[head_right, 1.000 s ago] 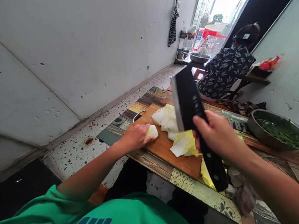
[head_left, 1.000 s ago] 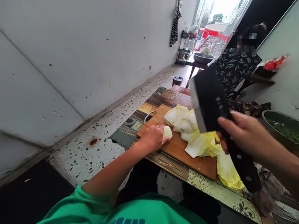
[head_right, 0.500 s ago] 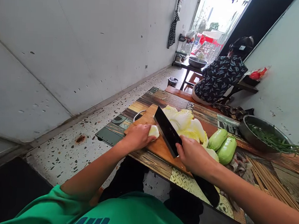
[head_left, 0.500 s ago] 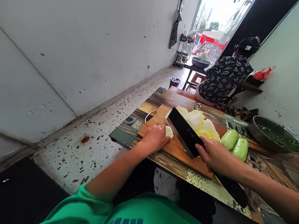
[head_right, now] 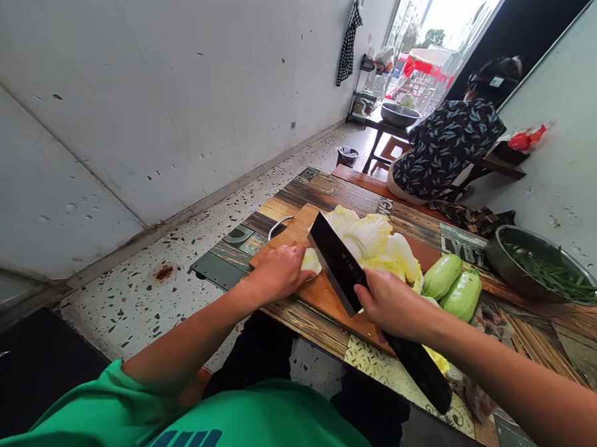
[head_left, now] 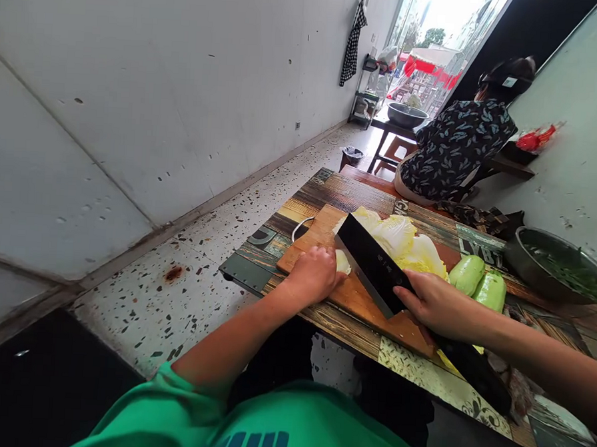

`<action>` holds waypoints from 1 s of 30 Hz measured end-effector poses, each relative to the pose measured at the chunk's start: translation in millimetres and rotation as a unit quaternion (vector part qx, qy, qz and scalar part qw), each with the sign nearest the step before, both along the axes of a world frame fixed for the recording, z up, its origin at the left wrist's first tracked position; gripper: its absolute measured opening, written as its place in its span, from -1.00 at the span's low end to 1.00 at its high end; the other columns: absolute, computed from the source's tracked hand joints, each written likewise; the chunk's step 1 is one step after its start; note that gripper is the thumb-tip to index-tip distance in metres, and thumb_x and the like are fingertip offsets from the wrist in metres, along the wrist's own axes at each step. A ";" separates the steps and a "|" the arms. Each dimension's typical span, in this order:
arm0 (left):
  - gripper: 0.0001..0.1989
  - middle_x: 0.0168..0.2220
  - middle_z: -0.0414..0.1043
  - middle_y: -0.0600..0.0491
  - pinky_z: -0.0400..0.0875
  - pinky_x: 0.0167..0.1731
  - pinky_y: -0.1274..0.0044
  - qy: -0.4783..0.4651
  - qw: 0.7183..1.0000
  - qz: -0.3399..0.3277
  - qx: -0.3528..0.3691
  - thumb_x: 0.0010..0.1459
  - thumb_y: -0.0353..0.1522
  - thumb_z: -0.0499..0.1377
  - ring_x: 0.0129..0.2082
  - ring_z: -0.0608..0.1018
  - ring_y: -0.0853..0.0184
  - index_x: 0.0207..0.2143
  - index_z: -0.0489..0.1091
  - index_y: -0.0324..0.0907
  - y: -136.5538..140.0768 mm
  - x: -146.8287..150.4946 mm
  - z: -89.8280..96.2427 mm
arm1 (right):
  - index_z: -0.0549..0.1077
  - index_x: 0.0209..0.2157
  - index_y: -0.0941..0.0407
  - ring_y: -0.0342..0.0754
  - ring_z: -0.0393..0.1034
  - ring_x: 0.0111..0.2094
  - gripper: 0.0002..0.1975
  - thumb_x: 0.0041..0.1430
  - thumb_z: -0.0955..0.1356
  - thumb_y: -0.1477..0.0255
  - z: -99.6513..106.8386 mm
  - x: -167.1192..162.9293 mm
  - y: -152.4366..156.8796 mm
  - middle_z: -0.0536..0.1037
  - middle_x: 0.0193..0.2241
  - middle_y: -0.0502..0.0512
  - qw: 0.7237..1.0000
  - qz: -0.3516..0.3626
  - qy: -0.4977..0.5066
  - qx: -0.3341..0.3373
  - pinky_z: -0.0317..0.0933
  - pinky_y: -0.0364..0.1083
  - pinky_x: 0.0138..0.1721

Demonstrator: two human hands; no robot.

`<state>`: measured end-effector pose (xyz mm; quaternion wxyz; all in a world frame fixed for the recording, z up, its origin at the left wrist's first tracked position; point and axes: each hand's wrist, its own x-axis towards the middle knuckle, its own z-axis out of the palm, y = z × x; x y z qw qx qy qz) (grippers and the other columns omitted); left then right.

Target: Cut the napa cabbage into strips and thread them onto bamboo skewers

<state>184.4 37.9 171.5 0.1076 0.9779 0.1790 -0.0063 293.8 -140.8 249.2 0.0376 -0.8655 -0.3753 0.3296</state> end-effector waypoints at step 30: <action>-0.50 -0.16 0.58 0.01 0.47 -0.21 0.49 -0.126 0.954 0.038 -0.270 0.04 -0.09 0.31 -0.20 0.61 0.24 -0.05 0.43 -0.18 49.6 -17.5 -4.2 | 0.35 -0.26 0.11 -0.09 0.38 -0.65 -0.81 0.35 0.18 0.33 10.7 7.5 -24.0 0.45 -0.66 -0.02 0.953 -0.137 -0.104 0.248 0.21 -0.14 -0.54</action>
